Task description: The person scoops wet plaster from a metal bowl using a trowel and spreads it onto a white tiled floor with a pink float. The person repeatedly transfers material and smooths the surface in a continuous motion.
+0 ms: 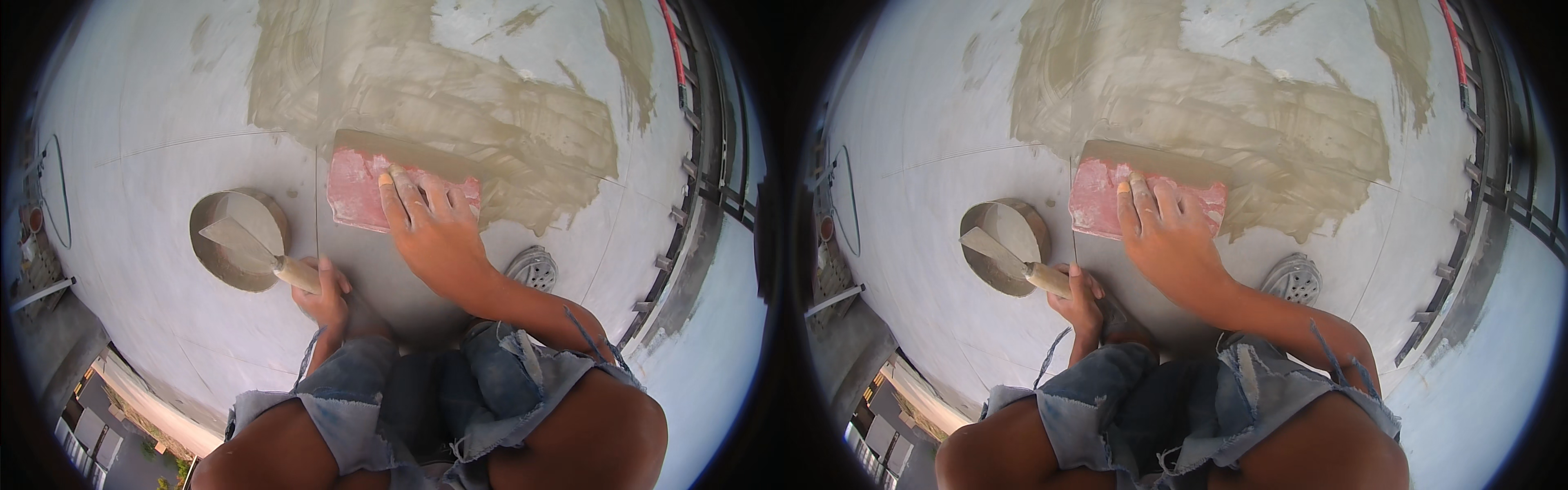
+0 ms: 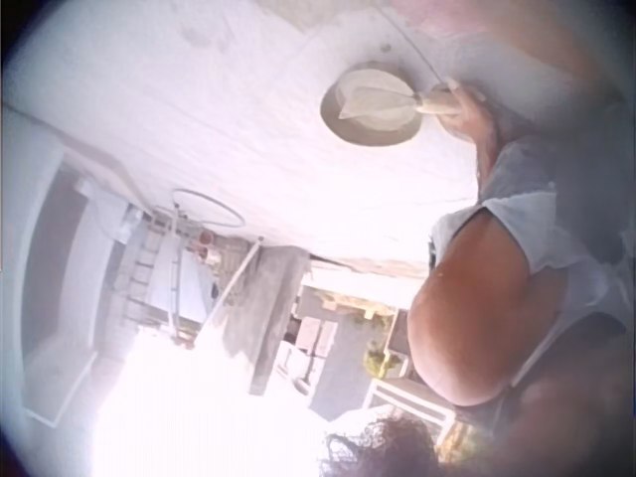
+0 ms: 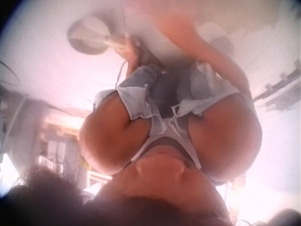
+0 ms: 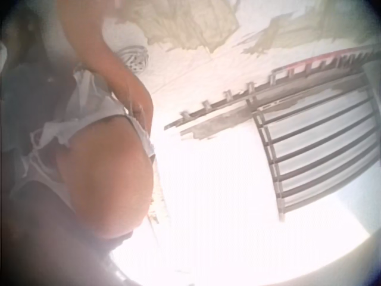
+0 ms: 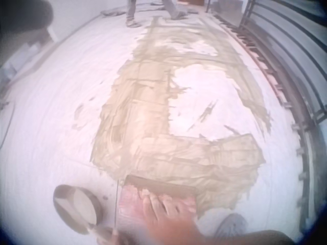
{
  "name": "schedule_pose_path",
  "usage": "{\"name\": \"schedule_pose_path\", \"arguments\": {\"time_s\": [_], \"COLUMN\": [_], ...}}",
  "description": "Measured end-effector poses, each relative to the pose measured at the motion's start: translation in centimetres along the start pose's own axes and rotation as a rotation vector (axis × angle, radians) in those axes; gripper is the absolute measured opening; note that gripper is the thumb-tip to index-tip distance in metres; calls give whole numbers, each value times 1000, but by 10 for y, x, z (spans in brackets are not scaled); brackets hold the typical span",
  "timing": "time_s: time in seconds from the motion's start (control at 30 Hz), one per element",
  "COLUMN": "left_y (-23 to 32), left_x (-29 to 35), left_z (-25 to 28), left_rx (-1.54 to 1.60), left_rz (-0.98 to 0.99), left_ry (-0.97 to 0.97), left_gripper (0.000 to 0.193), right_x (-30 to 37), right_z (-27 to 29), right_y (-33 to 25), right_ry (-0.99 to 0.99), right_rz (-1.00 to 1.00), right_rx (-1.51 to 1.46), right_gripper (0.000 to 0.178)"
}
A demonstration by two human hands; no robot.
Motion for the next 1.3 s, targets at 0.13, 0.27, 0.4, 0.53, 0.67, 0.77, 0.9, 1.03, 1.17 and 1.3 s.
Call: {"name": "schedule_pose_path", "arguments": {"time_s": [0.13,0.27,0.4,0.53,0.67,0.77,0.9,1.03,1.17,1.3], "left_y": [0,1,5,6,4,4,9,7,8,8], "left_x": [1,-1,-2,-3,-4,-2,-4,-3,-3,-4], "left_z": [-4,-9,-3,-7,-8,-8,-6,-10,-9,-13], "left_rx": [18,11,-18,-36,-74,-86,-91,-83,-113,-94], "left_rz": [-21,-46,-47,-40,-63,-31,-38,-52,-50,-42], "left_ry": [-11,-47,-33,-9,-51,-51,-24,-41,-47,-33], "left_gripper": [26,26,25,25,24,23,22,23,23,22], "right_x": [25,44,54,70,69,60,66,88,66,54], "right_z": [14,4,5,12,13,12,26,18,8,14], "right_y": [8,36,65,69,81,92,75,76,90,92], "right_ry": [13,-34,-78,-80,-36,-21,-1,-70,30,31], "right_rz": [13,-34,-135,-107,-101,-108,-74,-103,-80,-99], "right_rx": [-17,-10,1,-10,40,38,-20,-2,32,6], "right_gripper": [58,57,59,62,58,55,54,57,54,54]}}
Point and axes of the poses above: each hand's wrist, its own x-axis away from the middle knuckle, its own z-axis out of the back of the hand, y = z × x, the point moved 8 cm from there along -x, towards the middle knuckle, and after that the axes turned 15 degrees about -z, right-handed, at the moved point
